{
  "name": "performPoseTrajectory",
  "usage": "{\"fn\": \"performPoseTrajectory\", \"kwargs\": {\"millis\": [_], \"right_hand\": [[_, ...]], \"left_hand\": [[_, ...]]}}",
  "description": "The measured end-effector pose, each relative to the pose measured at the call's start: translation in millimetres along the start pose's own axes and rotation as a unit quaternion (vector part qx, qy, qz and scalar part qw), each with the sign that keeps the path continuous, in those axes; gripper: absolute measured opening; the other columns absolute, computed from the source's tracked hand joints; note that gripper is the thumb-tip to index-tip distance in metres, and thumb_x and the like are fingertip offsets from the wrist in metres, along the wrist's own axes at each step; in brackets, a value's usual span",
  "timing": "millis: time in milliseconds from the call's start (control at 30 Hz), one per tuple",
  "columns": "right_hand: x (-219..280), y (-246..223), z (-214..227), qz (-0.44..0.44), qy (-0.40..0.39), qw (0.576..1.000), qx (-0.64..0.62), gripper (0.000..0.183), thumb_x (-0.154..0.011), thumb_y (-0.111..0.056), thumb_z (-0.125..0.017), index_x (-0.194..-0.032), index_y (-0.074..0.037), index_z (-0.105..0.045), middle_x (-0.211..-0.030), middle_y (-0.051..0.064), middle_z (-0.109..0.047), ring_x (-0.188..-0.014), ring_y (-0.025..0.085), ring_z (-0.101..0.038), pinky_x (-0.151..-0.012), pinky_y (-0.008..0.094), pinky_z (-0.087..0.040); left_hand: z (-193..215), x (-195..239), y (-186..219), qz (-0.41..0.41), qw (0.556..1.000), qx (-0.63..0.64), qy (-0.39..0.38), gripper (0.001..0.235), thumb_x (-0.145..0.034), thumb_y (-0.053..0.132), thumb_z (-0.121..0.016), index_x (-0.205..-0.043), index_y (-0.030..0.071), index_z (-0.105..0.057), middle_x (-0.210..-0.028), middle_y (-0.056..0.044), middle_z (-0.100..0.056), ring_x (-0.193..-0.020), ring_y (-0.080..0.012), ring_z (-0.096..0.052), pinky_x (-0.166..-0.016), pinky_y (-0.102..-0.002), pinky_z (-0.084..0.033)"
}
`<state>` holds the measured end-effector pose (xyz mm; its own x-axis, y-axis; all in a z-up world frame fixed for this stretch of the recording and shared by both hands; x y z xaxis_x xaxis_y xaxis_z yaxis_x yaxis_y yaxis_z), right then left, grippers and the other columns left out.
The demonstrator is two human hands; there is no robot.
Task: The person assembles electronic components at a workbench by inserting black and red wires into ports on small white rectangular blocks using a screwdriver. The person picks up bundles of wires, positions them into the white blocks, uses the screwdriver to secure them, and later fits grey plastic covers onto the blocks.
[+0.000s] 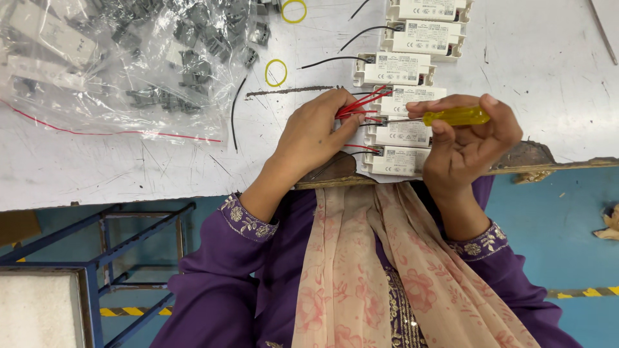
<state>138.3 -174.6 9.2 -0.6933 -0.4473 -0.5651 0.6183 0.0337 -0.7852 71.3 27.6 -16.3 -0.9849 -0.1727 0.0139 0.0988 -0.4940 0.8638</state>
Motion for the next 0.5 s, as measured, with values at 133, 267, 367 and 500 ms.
{"fn": "performPoseTrajectory", "kwargs": {"millis": [133,267,367,500], "right_hand": [[-4.6,-4.9,-3.8,0.021,-0.012,1.0,0.017,0.046,-0.118,-0.002,-0.052,-0.149,-0.02,-0.024,-0.117,0.021,-0.06,-0.097,0.03,-0.073,-0.092,0.039,-0.067],[-6.0,-6.1,-5.0,0.027,-0.018,0.999,0.023,0.048,-0.117,0.003,-0.052,-0.148,-0.02,-0.024,-0.117,0.021,-0.059,-0.097,0.029,-0.072,-0.09,0.038,-0.067],[-4.6,-3.7,-6.0,0.024,-0.017,0.999,0.021,0.049,-0.117,0.004,-0.052,-0.148,-0.021,-0.023,-0.117,0.02,-0.058,-0.096,0.027,-0.071,-0.089,0.038,-0.068],[-1.0,-0.4,-5.6,0.026,-0.015,0.999,0.026,0.049,-0.118,0.003,-0.05,-0.149,-0.023,-0.022,-0.118,0.018,-0.056,-0.095,0.023,-0.068,-0.087,0.037,-0.069]], "left_hand": [[1.9,1.4,1.4,0.005,1.0,-0.018,0.01,0.022,-0.096,0.028,-0.064,-0.103,0.007,-0.065,-0.097,-0.01,-0.069,-0.087,-0.0316,-0.068,-0.073,-0.042,-0.052],[3.4,4.2,3.8,-0.016,0.999,-0.019,0.024,0.019,-0.096,0.026,-0.065,-0.103,0.008,-0.065,-0.096,-0.008,-0.069,-0.085,-0.0308,-0.069,-0.072,-0.041,-0.053],[2.3,4.1,4.5,-0.012,0.999,-0.044,0.021,0.02,-0.097,0.027,-0.065,-0.102,0.008,-0.064,-0.092,-0.008,-0.067,-0.08,-0.0304,-0.067,-0.067,-0.041,-0.051],[1.3,2.3,4.5,-0.003,0.999,-0.039,0.022,0.02,-0.096,0.027,-0.067,-0.102,0.008,-0.064,-0.085,-0.007,-0.063,-0.072,-0.0279,-0.065,-0.064,-0.04,-0.05]]}}
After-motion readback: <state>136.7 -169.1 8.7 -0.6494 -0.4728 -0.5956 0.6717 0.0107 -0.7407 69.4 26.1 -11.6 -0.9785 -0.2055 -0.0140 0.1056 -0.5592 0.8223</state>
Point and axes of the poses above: each hand's wrist, its own x-axis away from the middle knuckle, its own z-axis out of the back of the hand, y = z × x, the point moved 4 cm from there along -x, towards the middle knuckle
